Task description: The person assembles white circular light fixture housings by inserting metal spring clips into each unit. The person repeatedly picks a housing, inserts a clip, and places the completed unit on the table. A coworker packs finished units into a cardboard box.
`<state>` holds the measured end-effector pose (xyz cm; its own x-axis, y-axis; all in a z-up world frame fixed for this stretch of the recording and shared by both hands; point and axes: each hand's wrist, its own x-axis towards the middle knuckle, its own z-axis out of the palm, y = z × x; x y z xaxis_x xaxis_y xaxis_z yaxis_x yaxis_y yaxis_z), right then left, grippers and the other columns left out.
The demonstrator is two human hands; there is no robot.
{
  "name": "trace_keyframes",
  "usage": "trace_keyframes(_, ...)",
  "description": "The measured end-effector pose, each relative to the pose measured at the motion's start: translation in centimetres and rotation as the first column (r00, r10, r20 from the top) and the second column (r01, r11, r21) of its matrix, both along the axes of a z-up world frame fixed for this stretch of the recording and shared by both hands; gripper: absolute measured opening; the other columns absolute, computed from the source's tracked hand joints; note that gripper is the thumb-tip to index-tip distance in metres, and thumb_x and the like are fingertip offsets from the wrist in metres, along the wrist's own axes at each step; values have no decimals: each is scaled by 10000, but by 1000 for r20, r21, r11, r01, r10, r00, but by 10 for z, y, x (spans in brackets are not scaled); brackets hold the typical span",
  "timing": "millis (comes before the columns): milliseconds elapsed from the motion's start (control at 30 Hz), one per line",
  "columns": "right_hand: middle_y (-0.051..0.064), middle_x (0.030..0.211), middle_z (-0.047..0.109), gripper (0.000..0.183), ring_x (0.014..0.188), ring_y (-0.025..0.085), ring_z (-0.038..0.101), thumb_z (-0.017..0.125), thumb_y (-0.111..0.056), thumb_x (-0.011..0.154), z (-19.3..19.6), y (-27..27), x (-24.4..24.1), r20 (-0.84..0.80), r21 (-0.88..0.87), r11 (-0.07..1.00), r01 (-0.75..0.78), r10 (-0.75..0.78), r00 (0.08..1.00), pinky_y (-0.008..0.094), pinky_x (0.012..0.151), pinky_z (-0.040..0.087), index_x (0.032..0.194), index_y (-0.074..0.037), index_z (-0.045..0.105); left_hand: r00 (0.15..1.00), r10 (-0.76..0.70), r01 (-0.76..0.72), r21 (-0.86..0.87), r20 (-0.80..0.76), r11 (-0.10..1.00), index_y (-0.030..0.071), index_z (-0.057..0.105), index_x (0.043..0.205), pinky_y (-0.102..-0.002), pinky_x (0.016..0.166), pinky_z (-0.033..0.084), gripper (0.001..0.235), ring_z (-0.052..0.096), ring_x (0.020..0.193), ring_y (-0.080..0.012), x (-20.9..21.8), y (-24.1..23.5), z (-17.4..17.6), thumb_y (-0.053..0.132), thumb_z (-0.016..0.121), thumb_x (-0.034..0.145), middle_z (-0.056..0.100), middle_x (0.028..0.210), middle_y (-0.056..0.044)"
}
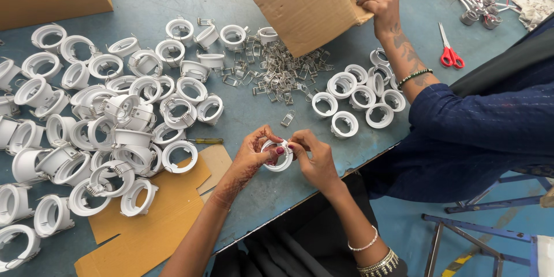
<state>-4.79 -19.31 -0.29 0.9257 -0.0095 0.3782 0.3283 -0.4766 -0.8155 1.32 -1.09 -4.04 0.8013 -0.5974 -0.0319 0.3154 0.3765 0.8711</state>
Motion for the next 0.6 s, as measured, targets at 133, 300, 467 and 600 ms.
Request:
trace_keyframes(133, 95, 877, 751, 88, 805, 150, 753, 658, -57, 982, 0, 0, 3, -50, 32, 999, -4, 5, 999, 281, 723, 571, 1021, 9, 615, 998, 46, -50, 83, 54, 995, 50, 594, 921, -212, 594, 446, 209, 578, 701, -52, 2, -1, -2, 64, 783, 834, 706, 884, -62)
trace_keyframes(300, 81, 887, 782, 109, 818, 113, 741, 687, -78, 953, 3, -7, 9, -154, 124, 991, -43, 62, 986, 265, 717, 589, 996, 10, 640, 995, 51, -60, 115, 83, 991, 55, 581, 900, -197, 580, 437, 209, 574, 698, -38, 4, 1, -4, 61, 779, 836, 710, 885, -46)
trace_keyframes(467, 79, 835, 772, 89, 751, 105, 714, 680, -75, 959, 1, -9, 11, -253, 208, 978, -28, 81, 964, 261, 690, 586, 980, 11, 668, 993, 43, -55, 118, 108, 991, 47, 575, 905, -205, 595, 438, 202, 575, 715, -34, 5, 0, -9, 40, 766, 837, 685, 858, -27)
trace_keyframes(600, 71, 827, 764, 88, 745, 99, 709, 682, -74, 955, -2, -4, 10, -245, 225, 974, -16, 72, 967, 254, 693, 584, 984, 8, 673, 988, 37, -61, 157, 148, 986, 46, 578, 912, -206, 608, 433, 199, 568, 730, -27, 7, 1, -11, 35, 761, 836, 674, 841, -27)
